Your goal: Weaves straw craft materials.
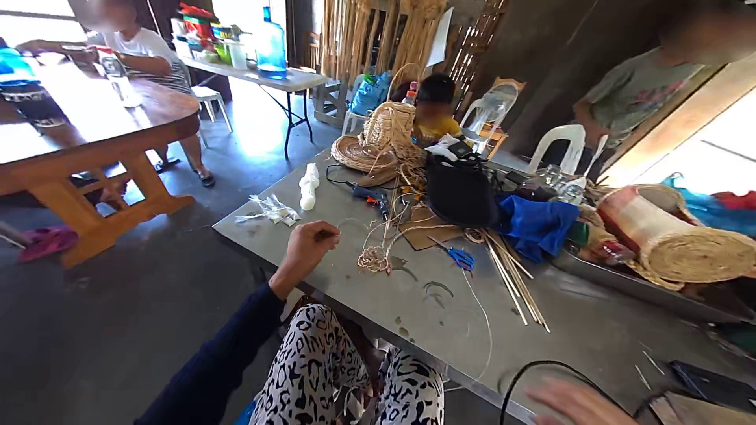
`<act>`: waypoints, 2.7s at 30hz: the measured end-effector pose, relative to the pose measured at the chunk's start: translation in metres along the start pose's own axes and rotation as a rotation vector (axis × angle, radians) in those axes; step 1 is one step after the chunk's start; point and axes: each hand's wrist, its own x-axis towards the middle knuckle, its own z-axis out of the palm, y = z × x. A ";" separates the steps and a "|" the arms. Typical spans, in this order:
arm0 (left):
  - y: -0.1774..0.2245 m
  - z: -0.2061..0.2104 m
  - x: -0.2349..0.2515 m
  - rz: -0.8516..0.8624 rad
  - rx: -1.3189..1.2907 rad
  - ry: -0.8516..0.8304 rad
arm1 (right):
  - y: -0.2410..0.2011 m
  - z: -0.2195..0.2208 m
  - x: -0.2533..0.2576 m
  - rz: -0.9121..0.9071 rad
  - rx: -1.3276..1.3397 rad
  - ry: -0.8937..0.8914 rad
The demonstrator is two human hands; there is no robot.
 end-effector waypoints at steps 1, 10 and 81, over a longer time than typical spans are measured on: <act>0.001 -0.001 0.008 -0.015 0.053 -0.064 | 0.000 -0.005 0.024 -0.097 0.016 0.037; 0.005 0.071 0.074 0.036 0.485 -0.500 | 0.015 0.062 0.249 0.175 0.375 -0.091; 0.018 0.171 0.097 0.097 -0.312 -0.688 | 0.090 0.093 0.216 0.337 1.049 0.456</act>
